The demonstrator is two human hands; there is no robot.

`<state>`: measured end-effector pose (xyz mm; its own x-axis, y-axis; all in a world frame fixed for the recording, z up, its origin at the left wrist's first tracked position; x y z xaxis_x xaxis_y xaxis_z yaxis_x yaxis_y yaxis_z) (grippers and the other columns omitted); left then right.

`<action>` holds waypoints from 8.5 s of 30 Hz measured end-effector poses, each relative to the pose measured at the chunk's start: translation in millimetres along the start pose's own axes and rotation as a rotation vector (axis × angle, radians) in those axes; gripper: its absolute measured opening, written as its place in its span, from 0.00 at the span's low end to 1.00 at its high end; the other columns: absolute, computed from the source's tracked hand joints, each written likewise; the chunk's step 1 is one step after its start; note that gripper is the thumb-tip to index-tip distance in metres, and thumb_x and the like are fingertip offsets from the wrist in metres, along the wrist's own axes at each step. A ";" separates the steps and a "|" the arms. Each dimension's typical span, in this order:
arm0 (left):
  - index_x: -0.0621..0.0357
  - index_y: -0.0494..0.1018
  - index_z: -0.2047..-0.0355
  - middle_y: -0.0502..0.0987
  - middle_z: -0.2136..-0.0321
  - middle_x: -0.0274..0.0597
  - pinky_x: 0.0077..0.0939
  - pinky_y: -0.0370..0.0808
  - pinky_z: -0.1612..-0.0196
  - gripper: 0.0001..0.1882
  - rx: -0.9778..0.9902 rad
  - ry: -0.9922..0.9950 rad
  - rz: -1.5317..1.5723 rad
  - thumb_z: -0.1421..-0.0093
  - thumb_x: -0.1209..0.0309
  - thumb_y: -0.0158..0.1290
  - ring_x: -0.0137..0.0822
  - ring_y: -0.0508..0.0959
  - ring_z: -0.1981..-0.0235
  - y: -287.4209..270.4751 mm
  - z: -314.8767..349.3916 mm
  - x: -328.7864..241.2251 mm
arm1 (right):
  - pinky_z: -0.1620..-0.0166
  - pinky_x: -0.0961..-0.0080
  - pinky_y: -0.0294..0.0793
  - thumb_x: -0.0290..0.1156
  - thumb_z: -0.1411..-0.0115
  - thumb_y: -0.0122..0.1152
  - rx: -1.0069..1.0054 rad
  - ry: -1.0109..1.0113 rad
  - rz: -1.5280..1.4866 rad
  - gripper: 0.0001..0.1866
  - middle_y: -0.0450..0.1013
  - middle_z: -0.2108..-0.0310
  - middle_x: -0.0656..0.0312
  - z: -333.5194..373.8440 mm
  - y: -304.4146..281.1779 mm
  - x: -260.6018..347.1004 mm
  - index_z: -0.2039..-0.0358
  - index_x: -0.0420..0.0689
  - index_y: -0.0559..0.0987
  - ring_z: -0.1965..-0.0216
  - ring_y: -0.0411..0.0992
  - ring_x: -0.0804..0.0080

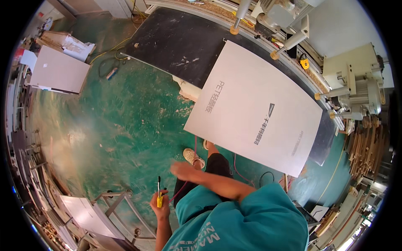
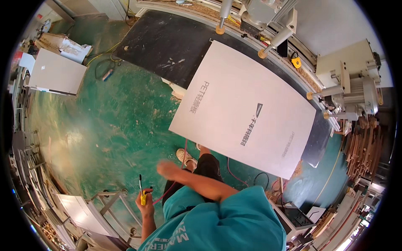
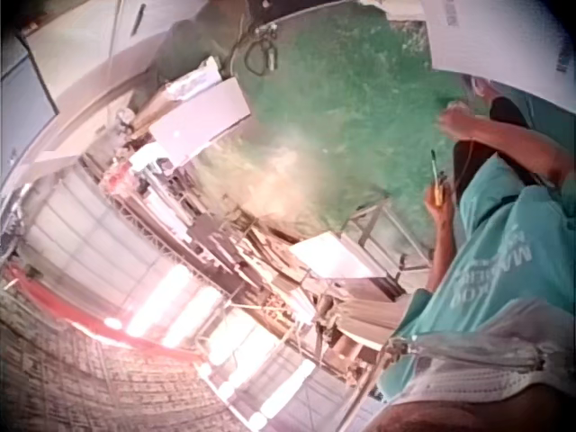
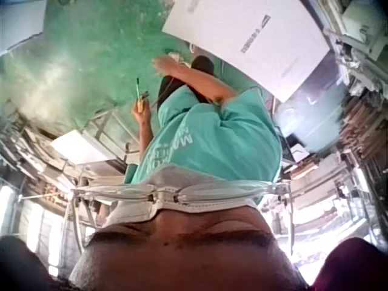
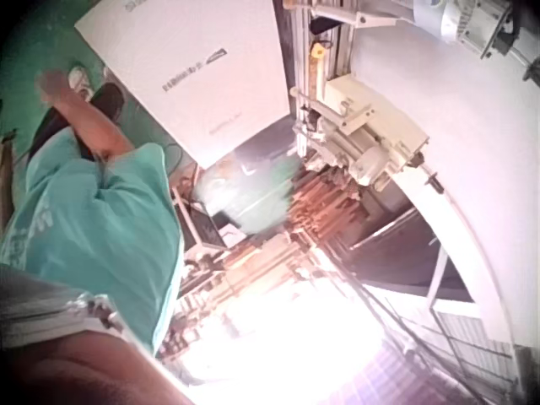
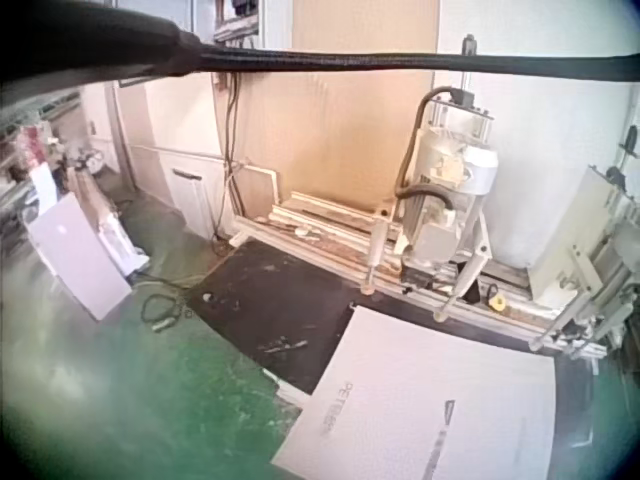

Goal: The person cleans a large white board on a woodworking machine, using a cloth to wipe different parts of the surface, moving the board onto a stack of other boards, and returning to the machine to clean another board.

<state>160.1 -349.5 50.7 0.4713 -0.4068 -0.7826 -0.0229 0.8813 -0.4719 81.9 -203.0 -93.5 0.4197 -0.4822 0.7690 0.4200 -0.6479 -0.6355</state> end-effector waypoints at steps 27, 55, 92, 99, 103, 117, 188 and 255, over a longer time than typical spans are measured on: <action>0.63 0.78 0.76 0.69 0.87 0.48 0.32 0.70 0.76 0.17 0.465 0.249 -0.539 0.49 0.59 0.64 0.31 0.72 0.84 36.8 38.9 44.7 | 0.67 0.63 0.74 0.33 0.43 0.61 -0.800 0.771 -0.140 0.06 0.75 0.69 0.57 198.2 -176.3 -57.4 0.68 0.46 0.80 0.69 0.76 0.56; 0.53 0.70 0.47 0.71 0.74 0.31 0.19 0.60 0.85 0.23 0.685 -0.393 0.291 0.30 0.50 0.42 0.25 0.64 0.88 492.9 177.9 -52.3 | 0.63 0.64 0.76 0.26 0.47 0.60 -1.062 0.636 0.457 0.05 0.76 0.70 0.59 630.6 -548.2 -307.9 0.69 0.46 0.81 0.65 0.75 0.57; 0.54 0.74 0.57 0.69 0.71 0.28 0.17 0.60 0.87 0.13 0.392 -0.372 0.297 0.40 0.65 0.58 0.22 0.64 0.87 450.8 135.4 -40.7 | 0.69 0.61 0.77 0.30 0.47 0.53 -0.347 0.564 0.358 0.04 0.72 0.71 0.58 623.8 -354.7 -210.0 0.72 0.44 0.75 0.67 0.75 0.57; 0.52 0.73 0.60 0.70 0.73 0.28 0.18 0.59 0.87 0.11 0.453 -0.390 0.257 0.42 0.66 0.60 0.22 0.65 0.86 480.7 141.3 -52.4 | 0.65 0.66 0.78 0.28 0.48 0.54 -0.519 0.613 0.677 0.04 0.71 0.69 0.62 615.6 -485.2 -274.1 0.71 0.48 0.76 0.65 0.75 0.63; 0.52 0.74 0.60 0.69 0.73 0.28 0.19 0.59 0.86 0.12 0.509 -0.357 0.210 0.42 0.65 0.60 0.22 0.64 0.86 491.9 147.5 -58.6 | 0.69 0.63 0.77 0.29 0.47 0.54 -0.362 0.533 0.629 0.06 0.71 0.70 0.62 632.3 -392.3 -221.6 0.68 0.48 0.76 0.67 0.74 0.61; 0.60 0.78 0.62 0.81 0.71 0.36 0.17 0.60 0.83 0.12 0.776 -0.064 -0.095 0.39 0.64 0.56 0.21 0.65 0.86 358.3 171.1 -58.4 | 0.67 0.67 0.75 0.28 0.49 0.58 -0.749 0.656 0.790 0.05 0.72 0.73 0.62 640.6 -337.8 -107.8 0.70 0.48 0.78 0.70 0.73 0.61; 0.65 0.76 0.81 0.77 0.86 0.38 0.26 0.71 0.74 0.18 1.202 0.716 -0.951 0.44 0.62 0.59 0.29 0.75 0.82 288.0 -92.7 -228.0 | 0.65 0.62 0.77 0.26 0.50 0.55 -1.325 1.788 0.786 0.04 0.72 0.72 0.60 621.9 -200.4 -65.8 0.73 0.48 0.77 0.68 0.74 0.57; 0.63 0.76 0.78 0.76 0.84 0.34 0.22 0.69 0.74 0.13 0.935 0.403 -0.617 0.44 0.66 0.60 0.25 0.74 0.81 135.5 -388.2 -233.5 | 0.59 0.58 0.75 0.28 0.42 0.52 -1.061 1.491 0.659 0.08 0.75 0.64 0.54 184.6 -340.0 -255.0 0.65 0.47 0.79 0.63 0.74 0.54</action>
<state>-295.3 -228.5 11.8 -0.1383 -0.7225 -0.6774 0.8413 0.2752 -0.4653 -19.4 249.1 -86.3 -0.8674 -0.4237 0.2611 -0.3120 0.0541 -0.9485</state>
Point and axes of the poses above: each hand's wrist, its own z-axis away from the middle knuckle, its own y-axis out of the palm, x = y × z, the point moved 6 cm from there along -z, towards the middle knuckle
